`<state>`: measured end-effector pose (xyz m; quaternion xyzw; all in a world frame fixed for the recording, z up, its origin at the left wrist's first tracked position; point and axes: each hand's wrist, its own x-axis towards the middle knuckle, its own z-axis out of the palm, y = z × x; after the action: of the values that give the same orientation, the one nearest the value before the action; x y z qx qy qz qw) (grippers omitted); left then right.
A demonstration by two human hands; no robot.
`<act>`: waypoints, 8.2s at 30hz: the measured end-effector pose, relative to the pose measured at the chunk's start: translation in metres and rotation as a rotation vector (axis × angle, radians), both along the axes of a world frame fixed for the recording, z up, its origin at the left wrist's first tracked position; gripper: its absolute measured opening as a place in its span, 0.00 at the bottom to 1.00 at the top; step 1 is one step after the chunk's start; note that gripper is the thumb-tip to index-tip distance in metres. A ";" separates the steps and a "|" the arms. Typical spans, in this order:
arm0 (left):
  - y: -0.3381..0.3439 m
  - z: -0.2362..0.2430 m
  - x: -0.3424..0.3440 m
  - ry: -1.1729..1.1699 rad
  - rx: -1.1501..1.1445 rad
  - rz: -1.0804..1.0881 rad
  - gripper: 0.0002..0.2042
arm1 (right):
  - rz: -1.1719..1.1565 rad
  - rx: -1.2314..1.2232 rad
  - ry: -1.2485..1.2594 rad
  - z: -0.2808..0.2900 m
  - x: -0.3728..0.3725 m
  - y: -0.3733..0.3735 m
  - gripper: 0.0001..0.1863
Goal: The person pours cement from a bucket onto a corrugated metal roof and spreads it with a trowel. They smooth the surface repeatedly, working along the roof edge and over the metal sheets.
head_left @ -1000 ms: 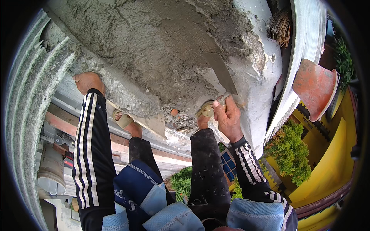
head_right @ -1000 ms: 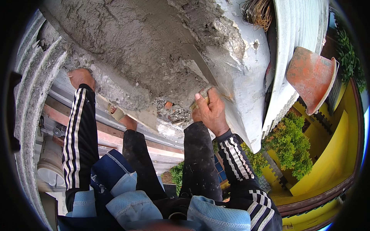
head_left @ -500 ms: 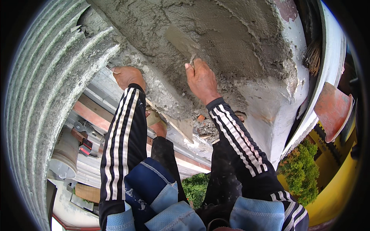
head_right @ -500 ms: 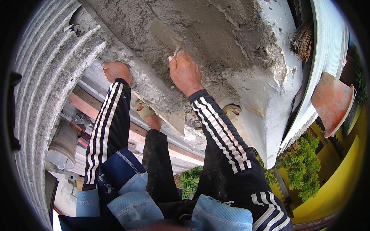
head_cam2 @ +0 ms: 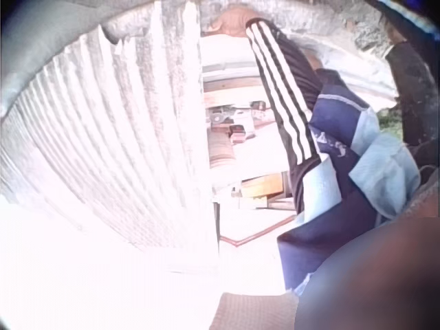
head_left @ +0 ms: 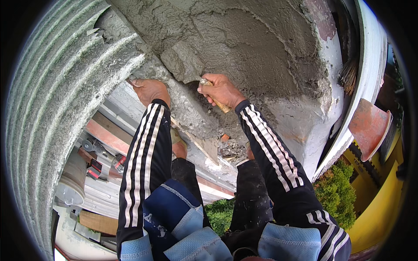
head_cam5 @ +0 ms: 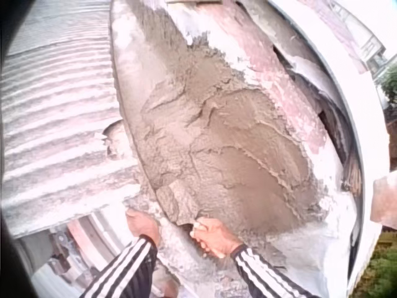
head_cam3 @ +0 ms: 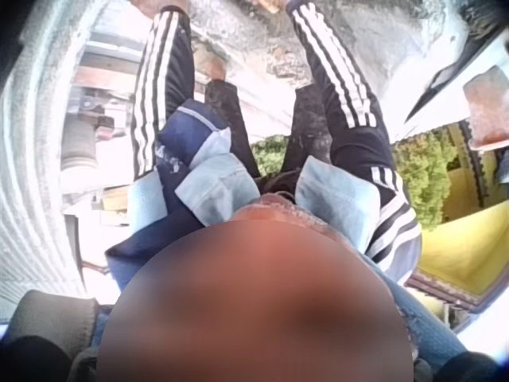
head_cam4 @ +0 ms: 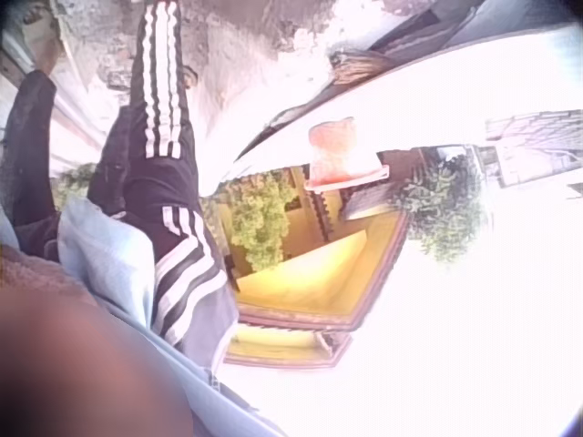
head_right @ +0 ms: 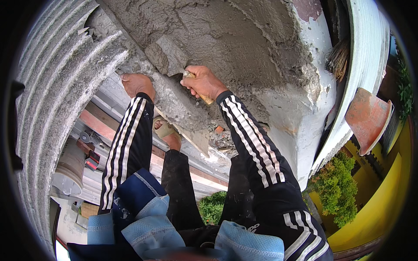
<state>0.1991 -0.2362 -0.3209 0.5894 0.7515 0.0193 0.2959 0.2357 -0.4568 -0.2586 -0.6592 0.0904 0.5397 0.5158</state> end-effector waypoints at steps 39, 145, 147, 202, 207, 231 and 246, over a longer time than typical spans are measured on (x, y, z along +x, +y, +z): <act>0.008 -0.013 -0.005 -0.113 -0.003 -0.001 0.35 | -0.137 -0.631 -0.885 0.208 -0.044 -0.148 0.17; 0.003 -0.004 0.000 -0.056 0.046 -0.017 0.33 | -0.193 -0.623 -0.601 0.082 -0.183 -0.138 0.18; 0.002 0.000 -0.001 -0.025 0.028 -0.015 0.33 | -0.165 -0.659 -0.588 0.033 -0.162 -0.129 0.19; -0.006 0.024 0.005 0.048 -0.004 -0.036 0.32 | 0.728 -0.424 -0.778 0.067 0.118 0.138 0.16; -0.006 0.025 0.006 0.035 -0.033 -0.034 0.32 | 0.790 -0.531 -0.552 0.091 0.016 0.033 0.20; -0.006 0.023 0.004 0.038 -0.028 -0.052 0.33 | 0.177 -0.450 -0.885 0.016 0.082 0.108 0.15; -0.004 0.032 0.004 0.045 -0.077 -0.039 0.32 | 0.523 -0.697 -0.511 0.092 0.080 0.036 0.19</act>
<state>0.2035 -0.2404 -0.2887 0.5922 0.7465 -0.0286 0.3018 0.3155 -0.4211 -0.1671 -0.9038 -0.0323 0.4100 0.1184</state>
